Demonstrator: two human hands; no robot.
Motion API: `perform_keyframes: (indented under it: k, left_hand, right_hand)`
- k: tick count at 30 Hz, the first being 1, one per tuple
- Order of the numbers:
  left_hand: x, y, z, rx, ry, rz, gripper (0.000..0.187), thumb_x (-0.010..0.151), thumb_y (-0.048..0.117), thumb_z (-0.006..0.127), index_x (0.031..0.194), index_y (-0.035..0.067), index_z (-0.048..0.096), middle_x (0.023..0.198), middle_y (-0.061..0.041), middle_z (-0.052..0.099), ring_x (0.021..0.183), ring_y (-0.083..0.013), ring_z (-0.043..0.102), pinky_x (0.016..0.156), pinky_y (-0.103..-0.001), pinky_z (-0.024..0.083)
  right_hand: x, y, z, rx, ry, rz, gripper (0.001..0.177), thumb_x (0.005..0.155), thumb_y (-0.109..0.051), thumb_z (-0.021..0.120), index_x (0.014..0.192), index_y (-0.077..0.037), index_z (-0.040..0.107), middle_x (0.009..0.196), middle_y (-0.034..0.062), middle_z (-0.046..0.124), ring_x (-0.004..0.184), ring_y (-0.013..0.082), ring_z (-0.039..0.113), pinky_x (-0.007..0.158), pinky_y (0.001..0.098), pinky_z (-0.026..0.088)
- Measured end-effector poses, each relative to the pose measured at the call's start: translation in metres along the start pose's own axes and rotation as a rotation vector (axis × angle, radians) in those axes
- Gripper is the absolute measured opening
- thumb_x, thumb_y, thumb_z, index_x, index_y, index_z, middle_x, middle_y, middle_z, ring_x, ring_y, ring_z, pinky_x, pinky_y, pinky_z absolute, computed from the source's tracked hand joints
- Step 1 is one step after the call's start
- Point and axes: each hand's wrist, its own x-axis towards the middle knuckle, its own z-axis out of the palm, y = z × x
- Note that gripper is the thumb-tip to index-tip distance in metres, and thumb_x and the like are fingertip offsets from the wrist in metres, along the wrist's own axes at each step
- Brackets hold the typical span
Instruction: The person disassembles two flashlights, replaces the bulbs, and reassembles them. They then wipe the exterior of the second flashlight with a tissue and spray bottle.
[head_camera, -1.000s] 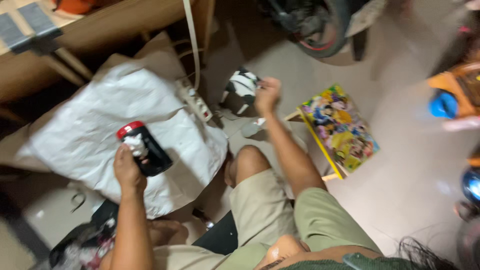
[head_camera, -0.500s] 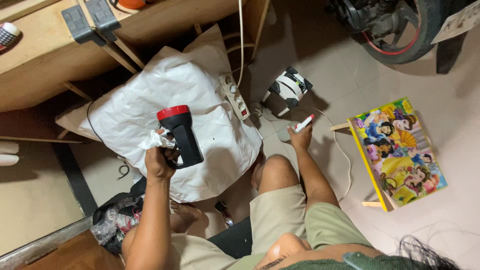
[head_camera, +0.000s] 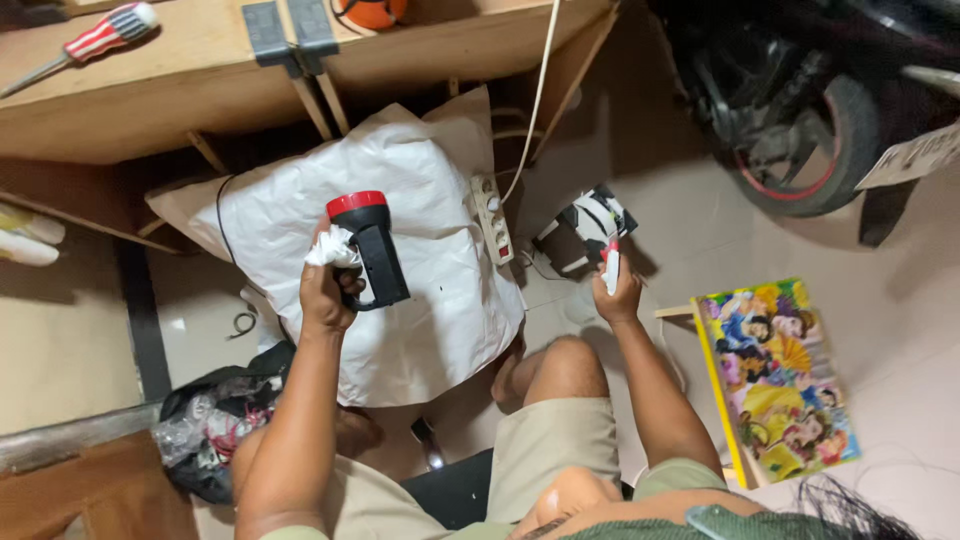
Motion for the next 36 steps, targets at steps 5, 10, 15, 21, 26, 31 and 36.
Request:
perform_keyframes:
  k: [5,10,15,21,26,31,36]
  left_hand:
    - [-0.003,0.009,-0.001,0.104,-0.043,0.185,0.062,0.103,0.032,0.056,0.158,0.037,0.027,0.092,0.001,0.061,0.056,-0.0057,0.045,0.047,-0.021,0.037]
    - [-0.003,0.025,-0.009,0.146,0.002,0.221,0.042,0.104,0.037,0.056,0.141,0.019,0.047,0.08,0.0,0.058,0.053,-0.008,0.045,0.046,-0.022,0.036]
    - [-0.009,0.049,-0.02,0.256,0.084,0.279,0.036,0.095,0.037,0.053,0.113,0.01,0.068,0.073,0.003,0.056,0.052,-0.0063,0.046,0.044,-0.023,0.035]
    - [-0.017,0.06,-0.024,0.273,-0.003,0.396,0.051,0.095,0.035,0.057,0.134,0.003,0.065,0.077,0.001,0.062,0.055,-0.0079,0.052,0.043,-0.024,0.039]
    - [-0.015,0.05,-0.036,0.272,-0.05,0.345,0.059,0.092,0.032,0.059,0.142,0.002,0.06,0.088,0.001,0.068,0.063,-0.0067,0.058,0.045,-0.023,0.043]
    - [-0.008,0.04,-0.052,0.289,-0.148,0.399,0.058,0.094,0.028,0.064,0.144,-0.002,0.059,0.1,0.0,0.07,0.085,-0.0059,0.061,0.078,-0.02,0.049]
    - [-0.004,0.049,-0.062,0.367,-0.312,0.259,0.058,0.088,0.02,0.063,0.142,-0.003,0.065,0.099,-0.003,0.07,0.088,-0.0101,0.061,0.085,-0.022,0.046]
  right_hand:
    - [0.039,-0.144,-0.066,0.116,0.037,-0.295,0.027,0.089,-0.006,0.064,0.115,-0.003,0.068,0.09,0.0141,0.071,0.082,0.0304,0.073,0.075,0.0387,0.058]
    - [0.046,-0.275,-0.09,0.301,-0.204,-0.529,0.031,0.081,-0.001,0.061,0.112,0.001,0.067,0.102,0.0148,0.07,0.1,0.0275,0.068,0.087,0.0343,0.057]
    - [0.015,-0.327,-0.055,0.675,-0.678,-0.173,0.044,0.081,-0.002,0.059,0.124,0.005,0.062,0.108,0.0126,0.072,0.098,0.0179,0.07,0.088,0.0318,0.057]
    - [-0.059,-0.353,0.006,0.786,-0.861,-0.059,0.041,0.083,-0.003,0.057,0.123,0.005,0.063,0.113,0.0116,0.07,0.101,0.0179,0.07,0.092,0.0348,0.06]
    - [-0.08,-0.359,0.015,0.445,-0.834,-0.045,0.028,0.085,-0.006,0.06,0.108,0.006,0.07,0.096,0.014,0.073,0.087,0.023,0.069,0.082,0.0352,0.058]
    - [-0.065,-0.357,0.009,0.357,-0.827,-0.089,0.03,0.082,-0.011,0.063,0.106,0.004,0.07,0.095,0.0121,0.073,0.087,0.0223,0.071,0.078,0.0317,0.057]
    - [-0.001,-0.357,-0.023,0.644,-1.022,0.109,0.042,0.074,-0.01,0.063,0.114,0.004,0.069,0.1,0.0104,0.072,0.089,0.0206,0.072,0.074,0.0306,0.055]
